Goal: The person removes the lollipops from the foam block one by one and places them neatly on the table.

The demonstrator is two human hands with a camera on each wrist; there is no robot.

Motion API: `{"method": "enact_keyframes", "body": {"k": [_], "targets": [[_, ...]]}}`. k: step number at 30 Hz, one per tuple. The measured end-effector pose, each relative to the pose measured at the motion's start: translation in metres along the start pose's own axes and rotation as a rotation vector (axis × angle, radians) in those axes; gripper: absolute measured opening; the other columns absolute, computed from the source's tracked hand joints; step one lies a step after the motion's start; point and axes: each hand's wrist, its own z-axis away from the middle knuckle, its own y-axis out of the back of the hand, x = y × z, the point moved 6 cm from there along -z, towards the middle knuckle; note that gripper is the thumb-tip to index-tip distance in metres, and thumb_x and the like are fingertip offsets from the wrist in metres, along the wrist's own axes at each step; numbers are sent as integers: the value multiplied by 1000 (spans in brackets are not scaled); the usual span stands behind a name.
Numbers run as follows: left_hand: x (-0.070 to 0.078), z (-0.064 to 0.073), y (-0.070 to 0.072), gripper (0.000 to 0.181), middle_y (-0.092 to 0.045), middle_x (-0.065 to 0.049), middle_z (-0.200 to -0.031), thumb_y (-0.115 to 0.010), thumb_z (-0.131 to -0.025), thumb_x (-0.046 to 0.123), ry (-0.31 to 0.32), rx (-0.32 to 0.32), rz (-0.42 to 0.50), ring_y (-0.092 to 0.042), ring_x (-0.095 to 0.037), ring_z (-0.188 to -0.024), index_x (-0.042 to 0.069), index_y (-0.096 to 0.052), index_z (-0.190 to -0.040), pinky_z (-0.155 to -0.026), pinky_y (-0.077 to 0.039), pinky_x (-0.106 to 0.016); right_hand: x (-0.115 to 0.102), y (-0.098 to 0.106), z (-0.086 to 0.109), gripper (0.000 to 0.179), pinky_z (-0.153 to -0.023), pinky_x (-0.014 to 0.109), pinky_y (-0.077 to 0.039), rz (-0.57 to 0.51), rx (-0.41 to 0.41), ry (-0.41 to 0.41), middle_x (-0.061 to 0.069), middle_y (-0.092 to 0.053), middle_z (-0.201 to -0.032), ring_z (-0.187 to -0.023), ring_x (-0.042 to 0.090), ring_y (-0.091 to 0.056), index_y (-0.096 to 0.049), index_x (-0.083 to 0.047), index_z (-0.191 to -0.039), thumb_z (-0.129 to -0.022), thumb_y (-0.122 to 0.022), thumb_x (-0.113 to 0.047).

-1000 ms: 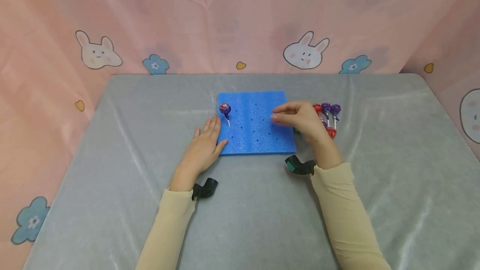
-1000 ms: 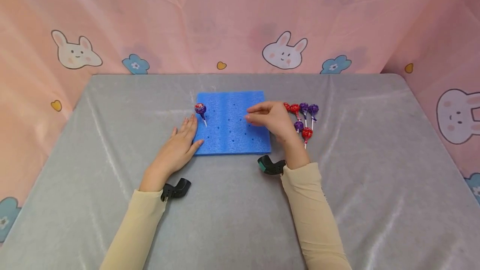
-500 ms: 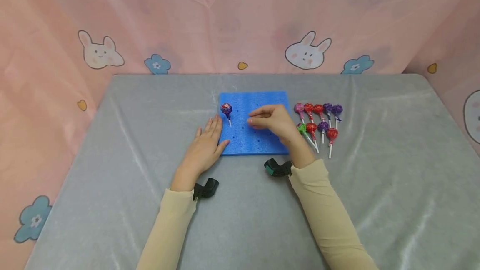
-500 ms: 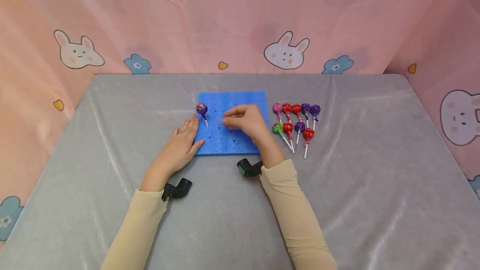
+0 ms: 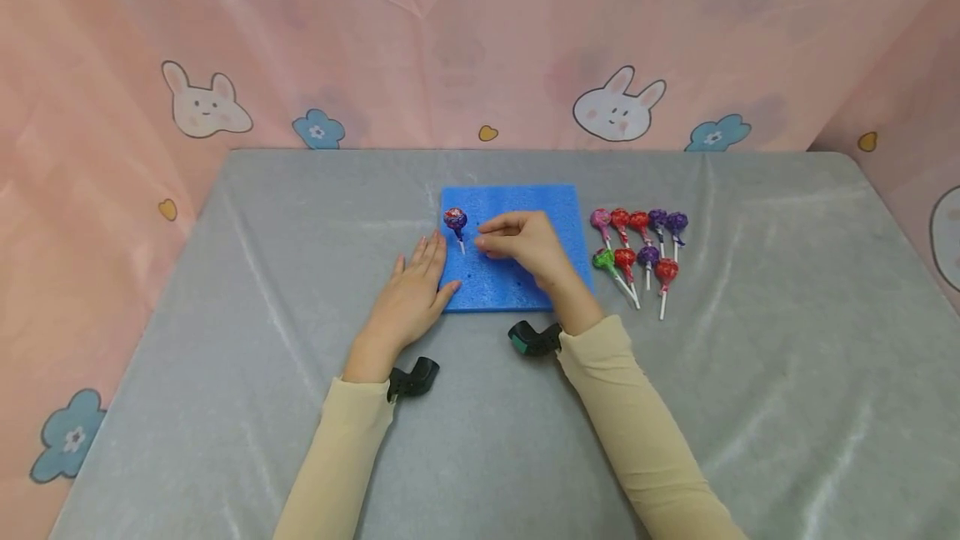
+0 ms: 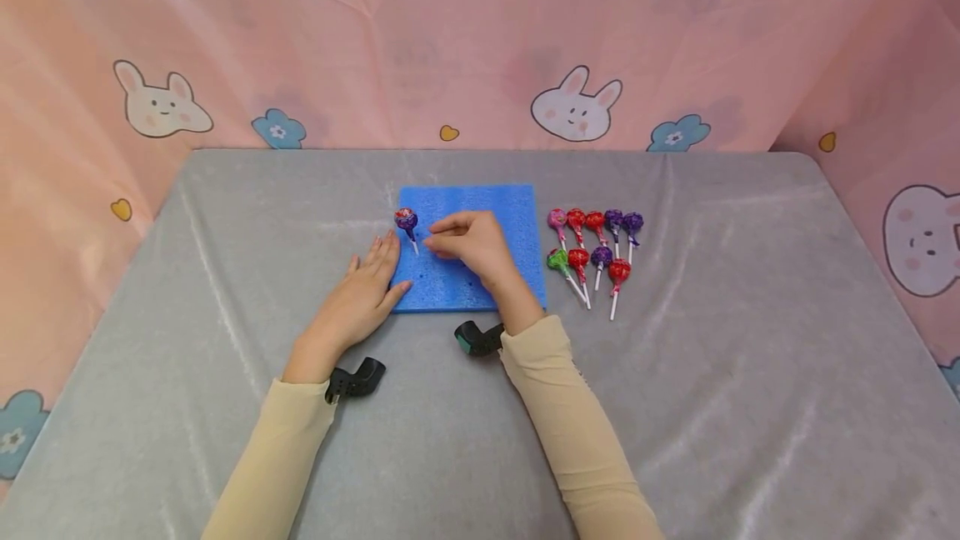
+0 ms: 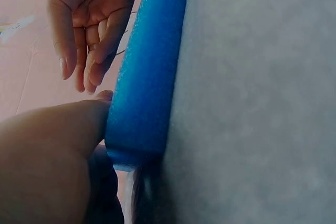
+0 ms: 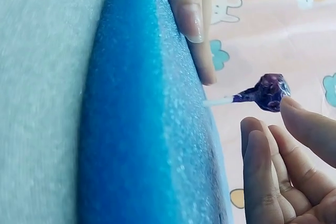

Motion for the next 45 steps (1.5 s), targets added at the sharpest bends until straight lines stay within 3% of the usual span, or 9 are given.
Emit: {"method": "enact_keyframes", "body": {"k": [9, 16, 23, 29, 39, 45], "targets": [[-2, 0, -1, 66, -5, -10, -157, -35, -102, 38, 3, -5, 2, -3, -23, -144, 2, -8, -151, -114, -5, -48, -1, -8, -5, 25, -67, 24, -54, 4, 82, 42, 20, -70, -88, -68, 6, -64, -67, 13, -101, -81, -72, 1], [-2, 0, -1, 65, -5, -10, -157, -35, -102, 38, -3, 2, 6, -3, -23, -144, 3, -9, -151, -114, -6, -48, 2, -17, -6, 22, -70, 23, -53, 30, 126, 54, 23, -69, -93, -73, 9, -65, -68, 12, -99, -80, -73, 1], [-1, 0, 0, 66, -6, -11, -157, -37, -102, 38, -12, 14, 10, -4, -25, -144, 2, -10, -150, -113, -6, -49, 3, -21, -8, 22, -69, 27, -54, 135, 206, 89, 20, -70, -88, -77, 23, -69, -70, 8, -94, -76, -78, -2], [-1, 0, 0, 66, -8, -13, -157, -38, -102, 37, -22, 28, 23, -6, -26, -144, 0, -12, -150, -113, -7, -49, 3, -23, -9, 21, -69, 30, -53, 212, 236, 90, 17, -71, -85, -78, 25, -69, -72, 6, -90, -74, -80, -6], [0, 1, 1, 66, -6, -11, -157, -38, -102, 37, -5, 7, 19, -4, -24, -144, 2, -10, -150, -113, -6, -49, 7, -22, -13, 18, -63, 20, -51, 97, 216, 67, 20, -70, -84, -71, 14, -66, -70, 9, -88, -75, -78, -1], [0, 1, 1, 66, -7, -11, -156, -37, -102, 37, -4, 4, 17, -4, -24, -143, 2, -10, -150, -113, -6, -49, 8, -21, -12, 18, -64, 21, -53, 37, 217, 52, 22, -70, -86, -72, 11, -65, -70, 10, -90, -77, -76, 0]]}}
